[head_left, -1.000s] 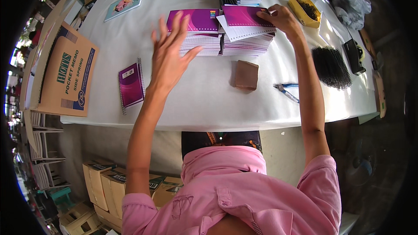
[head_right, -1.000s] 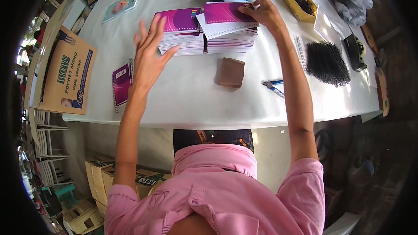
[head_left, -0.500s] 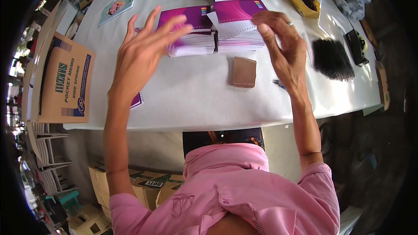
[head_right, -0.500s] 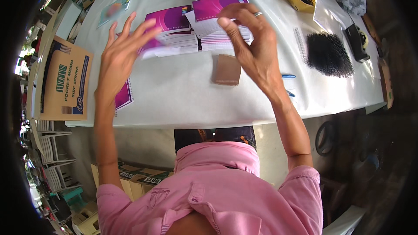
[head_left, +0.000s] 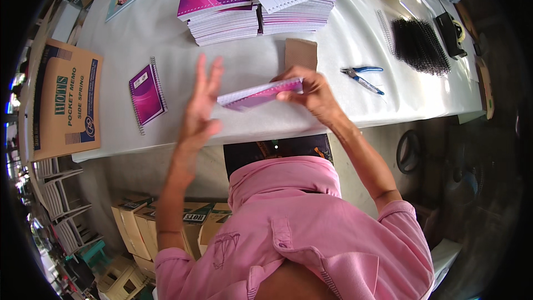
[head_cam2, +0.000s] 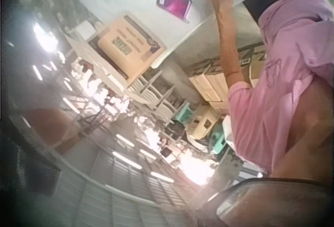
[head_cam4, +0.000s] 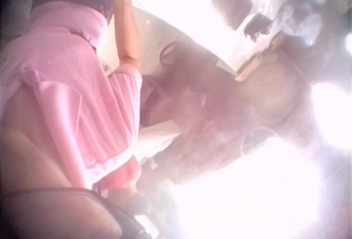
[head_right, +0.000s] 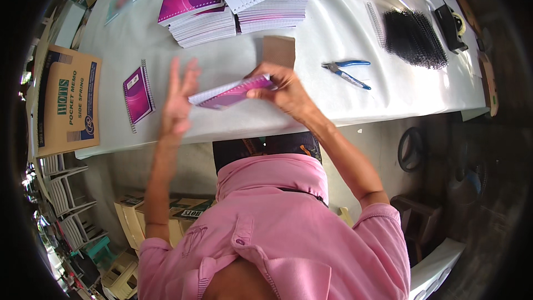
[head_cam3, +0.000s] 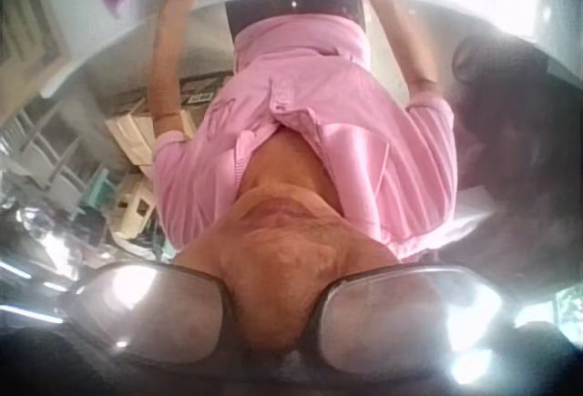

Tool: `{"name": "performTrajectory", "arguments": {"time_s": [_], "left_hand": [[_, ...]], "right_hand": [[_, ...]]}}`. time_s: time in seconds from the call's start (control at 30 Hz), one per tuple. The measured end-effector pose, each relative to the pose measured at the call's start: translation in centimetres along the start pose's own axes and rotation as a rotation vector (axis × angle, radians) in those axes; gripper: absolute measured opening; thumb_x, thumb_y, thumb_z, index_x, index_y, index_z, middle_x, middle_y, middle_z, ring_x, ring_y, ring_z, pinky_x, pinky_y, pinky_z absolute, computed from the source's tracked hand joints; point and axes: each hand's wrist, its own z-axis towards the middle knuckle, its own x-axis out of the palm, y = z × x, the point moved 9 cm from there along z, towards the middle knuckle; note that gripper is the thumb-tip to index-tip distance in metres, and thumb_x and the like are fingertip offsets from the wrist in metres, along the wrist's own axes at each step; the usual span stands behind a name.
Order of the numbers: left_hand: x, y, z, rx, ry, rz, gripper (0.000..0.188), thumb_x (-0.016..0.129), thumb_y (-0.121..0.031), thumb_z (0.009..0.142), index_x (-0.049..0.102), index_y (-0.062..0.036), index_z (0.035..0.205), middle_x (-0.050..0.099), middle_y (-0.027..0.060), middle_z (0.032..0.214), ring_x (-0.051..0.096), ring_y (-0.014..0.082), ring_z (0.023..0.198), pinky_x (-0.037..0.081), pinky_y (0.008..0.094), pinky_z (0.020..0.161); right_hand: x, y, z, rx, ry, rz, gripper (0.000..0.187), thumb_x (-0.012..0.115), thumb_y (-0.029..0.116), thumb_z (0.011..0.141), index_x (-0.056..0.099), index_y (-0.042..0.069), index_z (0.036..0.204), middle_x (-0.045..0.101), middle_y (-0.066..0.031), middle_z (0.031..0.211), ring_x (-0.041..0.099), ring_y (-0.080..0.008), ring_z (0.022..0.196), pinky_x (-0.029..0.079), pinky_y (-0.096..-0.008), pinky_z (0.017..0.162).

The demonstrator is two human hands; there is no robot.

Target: The person assembles spiral-bound notebooks by inserting metal coils into pre-punched pages and trimming excess coil length with pliers. They handle stacks of blue and purple notebooks, aligning pages and securing the binding before placing finished units into a cardboard box.

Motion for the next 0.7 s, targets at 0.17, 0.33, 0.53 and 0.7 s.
{"name": "performTrajectory", "arguments": {"time_s": [0.17, 0.33, 0.53, 0.7], "left_hand": [[2.4, 5.2, -1.0, -0.217, -0.315, -0.073, 0.11, 0.079, -0.02, 0.082, -0.003, -0.0131, 0.156, 0.031, 0.0163, 0.155, 0.03, 0.0306, 0.143, 0.026, 0.0404, 0.115], [3.4, -0.9, 0.6, -0.015, -0.311, 0.613, 0.101, 0.077, -0.024, 0.08, 0.011, -0.0111, 0.156, 0.036, 0.0187, 0.152, 0.036, 0.0341, 0.14, 0.03, 0.0463, 0.112], [9.8, -0.4, 3.7, 0.073, 0.087, 1.468, 0.074, 0.07, -0.03, 0.083, 0.039, -0.0094, 0.146, 0.052, 0.0111, 0.141, 0.044, 0.0387, 0.132, 0.037, 0.0528, 0.106], [10.1, -0.1, 3.5, 0.06, 0.153, 1.368, 0.064, 0.07, -0.016, 0.083, 0.045, -0.0108, 0.143, 0.061, 0.0108, 0.13, 0.055, 0.0378, 0.121, 0.045, 0.0498, 0.099]], "right_hand": [[1.8, -1.8, -0.7, 0.1, -0.032, -0.07, 0.023, 0.078, 0.006, 0.079, 0.064, 0.002, 0.097, 0.069, -0.0051, 0.095, 0.062, -0.0117, 0.09, 0.049, -0.0283, 0.081], [1.4, -2.7, -1.0, 0.024, -0.085, -0.014, 0.024, 0.079, 0.006, 0.079, 0.063, 0.002, 0.097, 0.068, -0.0057, 0.088, 0.061, -0.0115, 0.082, 0.048, -0.0276, 0.076], [0.6, 1.3, -0.5, -0.037, 0.085, -0.25, 0.03, 0.066, -0.01, 0.078, 0.065, -0.001, 0.106, 0.07, -0.0109, 0.093, 0.064, -0.0158, 0.082, 0.051, -0.0292, 0.074], [-21.7, 5.0, 3.3, -0.088, -0.461, -0.821, 0.015, 0.057, -0.004, 0.083, 0.069, -0.005, 0.092, 0.071, -0.0139, 0.088, 0.067, -0.0231, 0.075, 0.054, -0.0344, 0.074]]}}
